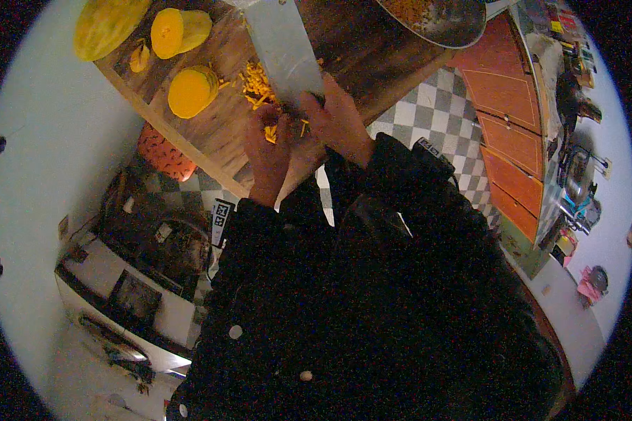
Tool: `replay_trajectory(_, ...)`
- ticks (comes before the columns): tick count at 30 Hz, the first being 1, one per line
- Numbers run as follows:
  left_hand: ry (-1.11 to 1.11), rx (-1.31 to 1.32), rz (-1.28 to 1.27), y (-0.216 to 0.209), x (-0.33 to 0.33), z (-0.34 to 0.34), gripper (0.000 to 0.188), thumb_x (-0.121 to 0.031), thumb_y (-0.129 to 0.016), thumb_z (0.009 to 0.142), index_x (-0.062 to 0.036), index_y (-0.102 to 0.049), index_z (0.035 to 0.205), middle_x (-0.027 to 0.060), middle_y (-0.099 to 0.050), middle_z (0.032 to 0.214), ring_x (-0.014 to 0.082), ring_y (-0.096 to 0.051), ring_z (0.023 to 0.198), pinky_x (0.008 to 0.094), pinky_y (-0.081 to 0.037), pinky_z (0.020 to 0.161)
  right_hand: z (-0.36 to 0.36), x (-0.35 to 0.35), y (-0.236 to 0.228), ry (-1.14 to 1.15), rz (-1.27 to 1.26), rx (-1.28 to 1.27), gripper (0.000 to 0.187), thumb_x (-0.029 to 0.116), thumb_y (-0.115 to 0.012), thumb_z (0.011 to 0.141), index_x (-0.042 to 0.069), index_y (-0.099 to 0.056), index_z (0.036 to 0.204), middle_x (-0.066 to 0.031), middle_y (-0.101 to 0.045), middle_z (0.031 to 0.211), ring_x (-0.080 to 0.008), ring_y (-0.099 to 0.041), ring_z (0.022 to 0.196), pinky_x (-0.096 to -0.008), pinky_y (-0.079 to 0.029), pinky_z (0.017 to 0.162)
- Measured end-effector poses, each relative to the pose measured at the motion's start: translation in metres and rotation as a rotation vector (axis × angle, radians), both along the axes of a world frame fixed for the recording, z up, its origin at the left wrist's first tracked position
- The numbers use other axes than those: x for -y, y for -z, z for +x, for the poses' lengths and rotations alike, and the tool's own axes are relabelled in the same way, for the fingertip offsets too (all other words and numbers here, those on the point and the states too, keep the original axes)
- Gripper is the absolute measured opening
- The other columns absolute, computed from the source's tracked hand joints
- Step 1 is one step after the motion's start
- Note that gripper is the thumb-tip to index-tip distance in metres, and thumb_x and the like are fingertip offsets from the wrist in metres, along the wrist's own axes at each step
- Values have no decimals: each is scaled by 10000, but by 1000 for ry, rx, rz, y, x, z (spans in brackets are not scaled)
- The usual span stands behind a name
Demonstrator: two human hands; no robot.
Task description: The person slices yellow squash into thin strips and then dices them into small pieces on a wooden cutting board. The diced squash is transferred into a metal bowl. The person repeats this process with additional squash slices.
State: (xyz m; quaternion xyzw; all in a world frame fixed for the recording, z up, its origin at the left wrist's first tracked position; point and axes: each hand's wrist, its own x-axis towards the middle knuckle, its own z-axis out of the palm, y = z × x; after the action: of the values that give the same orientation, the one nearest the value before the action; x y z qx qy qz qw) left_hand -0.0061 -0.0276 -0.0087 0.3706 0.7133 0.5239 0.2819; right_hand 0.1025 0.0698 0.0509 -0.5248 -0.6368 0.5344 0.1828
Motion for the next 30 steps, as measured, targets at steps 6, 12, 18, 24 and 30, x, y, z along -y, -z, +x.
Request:
replay_trajectory(6,82,-222,-64,2,10,-28,193,-67,-623,862,-52,-621,1054,146,-633,974,310,-624,867,387,-499,775,6,-5,0,13,8,76,320,139,-580,907,-30,-488,1162,-231,-628,950,-376,-611,838,-414,-487,718)
replay_trajectory(12,80,-570,-3,14,-8,-40,164,-89,-623,854,-67,-628,1016,106,-602,992,322,-543,960,421,-437,840,33,-2,13,-104,181,112,244,133,-549,937,-19,-491,1119,-94,-566,720,-114,-508,517,-291,-412,468)
replay_trajectory(18,184,-545,-112,26,-1,-45,173,-107,-615,865,-67,-631,1033,127,-581,1043,335,-515,986,425,-427,853,42,3,14,-181,263,131,255,123,-539,932,-39,-486,1122,-190,-609,767,-262,-614,643,-394,-458,559)
replay_trajectory(24,-13,-580,-16,22,12,-40,165,-150,-656,833,-68,-646,976,117,-580,1029,329,-527,960,441,-424,847,50,7,2,-580,492,345,190,136,-533,926,-8,-479,1039,-278,-601,852,-464,-586,790,-475,-459,615)
replay_trajectory(30,126,-577,-177,23,-23,-53,150,-176,-667,802,-96,-661,928,112,-573,997,327,-539,964,453,-429,830,48,8,0,-397,314,285,162,141,-537,925,13,-465,994,-277,-595,823,-470,-578,787,-495,-446,601)
